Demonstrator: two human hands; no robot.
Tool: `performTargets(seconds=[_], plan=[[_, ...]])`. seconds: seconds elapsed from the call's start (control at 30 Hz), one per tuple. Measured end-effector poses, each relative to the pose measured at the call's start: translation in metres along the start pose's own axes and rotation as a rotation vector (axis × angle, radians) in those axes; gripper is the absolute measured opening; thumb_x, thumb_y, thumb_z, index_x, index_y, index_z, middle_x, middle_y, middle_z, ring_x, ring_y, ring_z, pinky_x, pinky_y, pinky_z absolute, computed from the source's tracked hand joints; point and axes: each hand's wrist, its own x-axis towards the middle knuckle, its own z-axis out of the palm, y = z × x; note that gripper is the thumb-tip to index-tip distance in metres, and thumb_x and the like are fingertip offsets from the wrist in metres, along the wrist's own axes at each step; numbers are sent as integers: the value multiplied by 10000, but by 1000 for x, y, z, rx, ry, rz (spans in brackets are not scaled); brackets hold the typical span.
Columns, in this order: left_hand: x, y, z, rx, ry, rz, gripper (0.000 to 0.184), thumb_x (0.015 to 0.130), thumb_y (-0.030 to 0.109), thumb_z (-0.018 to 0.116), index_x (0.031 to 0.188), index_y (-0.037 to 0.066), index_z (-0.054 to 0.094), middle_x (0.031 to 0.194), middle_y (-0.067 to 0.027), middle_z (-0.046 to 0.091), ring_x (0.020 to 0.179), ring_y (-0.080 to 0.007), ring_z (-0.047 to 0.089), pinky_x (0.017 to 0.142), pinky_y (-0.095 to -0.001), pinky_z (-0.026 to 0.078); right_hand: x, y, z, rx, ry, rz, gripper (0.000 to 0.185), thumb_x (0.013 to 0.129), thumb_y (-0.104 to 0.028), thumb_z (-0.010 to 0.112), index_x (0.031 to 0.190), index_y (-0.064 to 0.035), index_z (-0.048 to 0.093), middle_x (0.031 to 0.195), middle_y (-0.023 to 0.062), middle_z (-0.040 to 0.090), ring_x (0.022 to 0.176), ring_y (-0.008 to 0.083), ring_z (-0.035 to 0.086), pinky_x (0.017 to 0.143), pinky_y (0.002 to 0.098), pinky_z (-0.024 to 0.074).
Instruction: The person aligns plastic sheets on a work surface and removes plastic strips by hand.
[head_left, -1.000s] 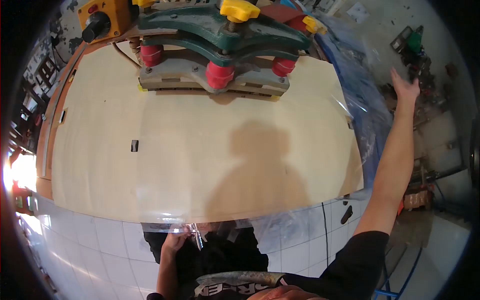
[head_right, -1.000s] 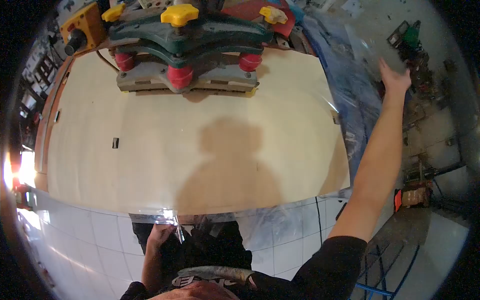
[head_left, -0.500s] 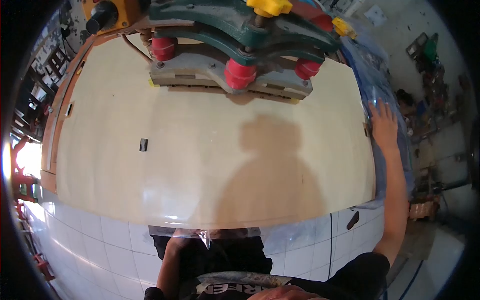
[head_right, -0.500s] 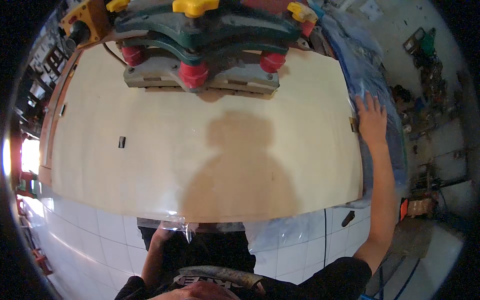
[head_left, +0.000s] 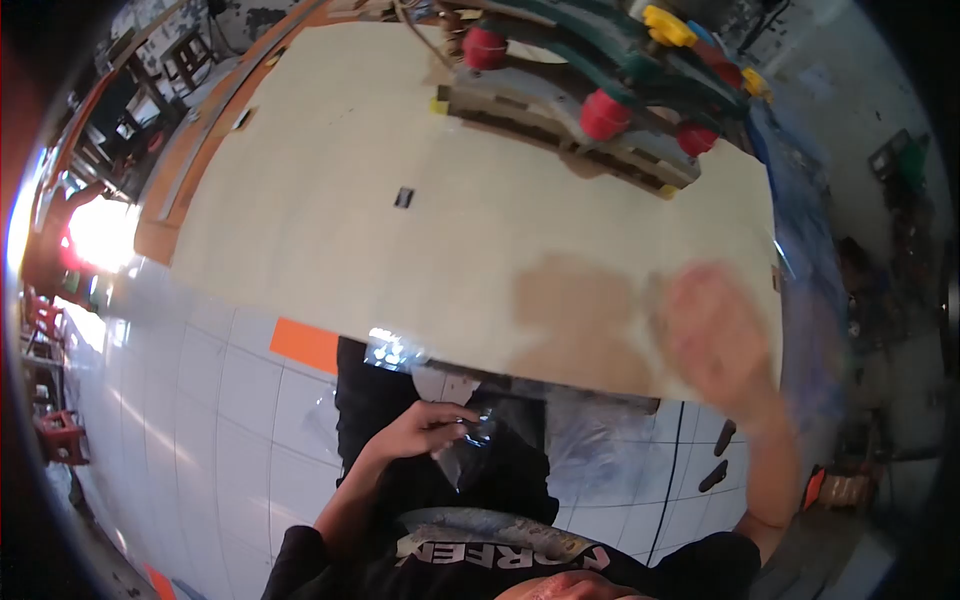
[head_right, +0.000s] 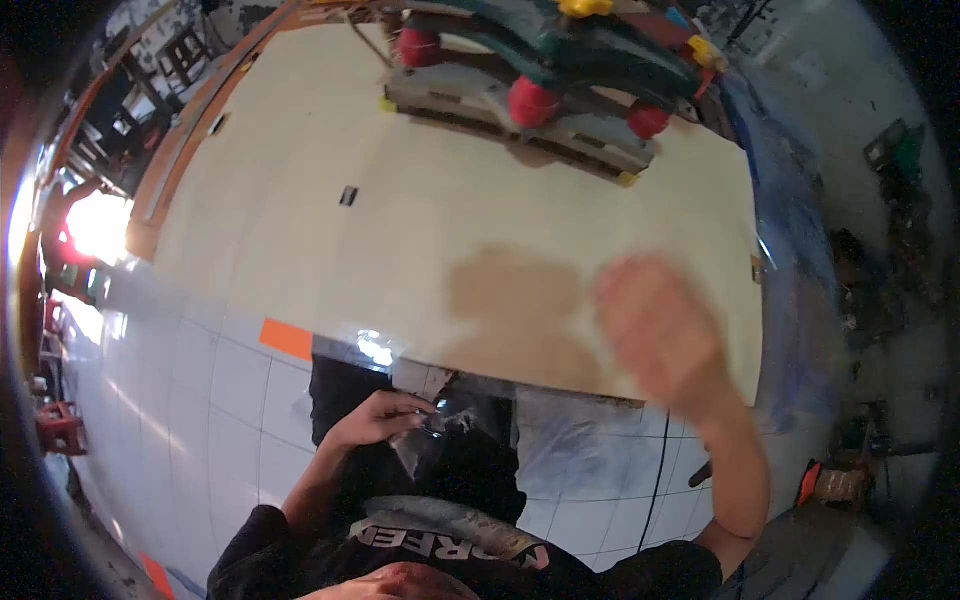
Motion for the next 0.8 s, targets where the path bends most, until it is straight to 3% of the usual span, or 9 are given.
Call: performTargets(seconds=[0.03,0.07,0.13,0.17,0.23,0.4,0.47,0.67,0.8], plan=[[-3,21,10,172,-76,70,239,969,153,636,1157,17,691,707,-58,658,563,-139,601,546,-306,478,-3,-38,16,347,-67,168,277,802,-74,713,1069,-4,697,1078,138,682,1043,371,654,907,449,553],[-8,33,19,350,-157,139,227,959,161,645,1134,29,702,702,-82,669,559,-170,622,551,-330,492,-1,-66,29,374,-188,-16,395,768,-145,766,1135,-21,689,1141,142,665,1102,353,634,964,453,528],[-14,40,31,494,-212,343,213,939,144,653,1112,32,708,716,-111,676,587,-227,643,576,-354,510,-6,-109,48,439,-447,-38,745,821,-269,762,1454,-27,453,1445,180,486,1365,333,452,1167,508,318],[-15,46,36,626,-276,555,200,920,127,662,1090,35,715,730,-140,683,615,-283,665,602,-379,528,-8,-117,59,432,-437,-47,745,821,-269,762,1454,-27,453,1445,180,486,1365,333,452,1167,508,318],[-26,74,50,638,-329,475,178,883,93,690,1041,18,725,848,-174,712,713,-359,683,655,-392,559,-12,-128,79,600,-470,-98,816,844,-304,747,1509,-28,362,1511,180,416,1427,334,375,1193,522,259],[-43,96,59,605,-259,641,173,876,77,683,1024,-3,723,889,-166,709,774,-327,697,666,-391,559,-10,-124,77,833,-571,84,601,853,-265,735,1382,-84,516,1172,158,674,1111,291,657,1111,521,383],[-48,91,52,645,-196,688,200,878,85,683,1062,16,725,877,-148,714,733,-317,687,640,-388,551,-13,-113,70,826,-732,211,337,824,-168,718,1143,-80,655,908,121,724,870,296,715,973,484,496],[-80,117,26,802,-54,731,253,861,105,728,1109,59,744,693,-75,627,558,-231,588,510,-346,451,-45,-90,33,404,-337,373,178,756,2,693,925,-47,720,854,118,723,766,287,702,700,379,552],[-94,127,6,871,-11,746,281,836,103,763,1115,66,750,565,-24,422,482,-188,501,451,-333,385,-55,-80,-15,227,-210,541,222,772,59,612,930,-39,732,876,145,725,787,309,710,726,375,555]])
